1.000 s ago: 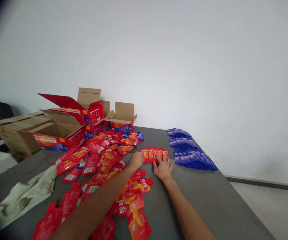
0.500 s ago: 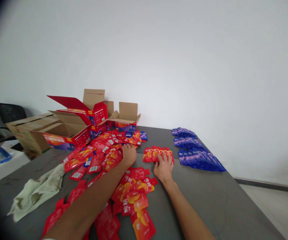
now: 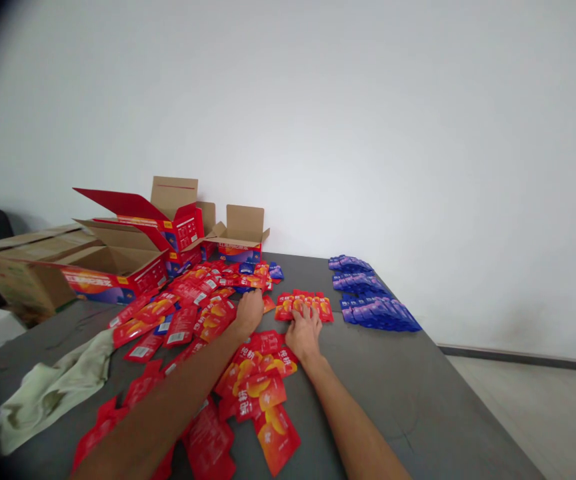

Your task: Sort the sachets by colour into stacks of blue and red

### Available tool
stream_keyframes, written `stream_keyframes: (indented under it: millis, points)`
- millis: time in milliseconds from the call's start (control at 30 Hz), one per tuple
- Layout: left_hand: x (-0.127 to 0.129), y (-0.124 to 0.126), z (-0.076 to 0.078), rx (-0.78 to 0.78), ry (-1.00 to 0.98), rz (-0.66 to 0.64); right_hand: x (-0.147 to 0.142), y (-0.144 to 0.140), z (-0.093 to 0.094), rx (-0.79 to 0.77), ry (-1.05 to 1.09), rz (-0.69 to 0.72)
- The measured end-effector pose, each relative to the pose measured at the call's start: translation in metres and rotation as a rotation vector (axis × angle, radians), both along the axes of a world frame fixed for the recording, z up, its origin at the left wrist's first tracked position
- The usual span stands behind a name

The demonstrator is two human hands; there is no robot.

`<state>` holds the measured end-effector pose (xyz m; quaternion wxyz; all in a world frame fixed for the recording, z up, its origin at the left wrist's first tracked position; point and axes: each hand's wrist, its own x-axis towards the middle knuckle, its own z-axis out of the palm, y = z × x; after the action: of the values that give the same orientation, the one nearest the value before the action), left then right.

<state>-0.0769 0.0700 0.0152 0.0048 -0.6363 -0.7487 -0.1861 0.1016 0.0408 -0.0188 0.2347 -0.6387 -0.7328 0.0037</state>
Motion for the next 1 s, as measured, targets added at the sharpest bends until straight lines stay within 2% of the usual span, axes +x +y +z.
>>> stream_keyframes:
  millis: [133, 267, 433, 567, 667, 767, 867, 1000]
  points:
    - [0.026, -0.002, -0.007, 0.001, -0.020, -0.080, 0.013, 0.002, -0.001, -0.005, -0.013, -0.040]
    - [0.047, -0.003, -0.020, -0.018, -0.043, -0.215, 0.028, 0.009, -0.006, -0.024, -0.041, -0.088]
    - [0.049, -0.003, -0.035, -0.034, -0.044, -0.303, 0.041, 0.017, -0.016, -0.046, -0.078, -0.086]
    - [0.045, 0.000, -0.036, -0.037, -0.058, -0.319, 0.042, 0.017, -0.020, -0.061, -0.079, -0.096]
    - [0.039, 0.004, -0.029, -0.041, -0.058, -0.285, 0.041, 0.016, -0.019, -0.066, -0.071, -0.095]
    - [0.024, 0.008, -0.020, -0.080, -0.038, -0.132, 0.041, 0.016, -0.017, -0.049, -0.061, -0.086]
    - [0.007, 0.011, -0.015, -0.214, -0.001, -0.019, 0.039, 0.016, -0.016, -0.037, -0.051, -0.080]
    - [-0.006, 0.012, -0.016, -0.212, 0.019, 0.005, 0.033, 0.014, -0.012, -0.031, -0.036, -0.075]
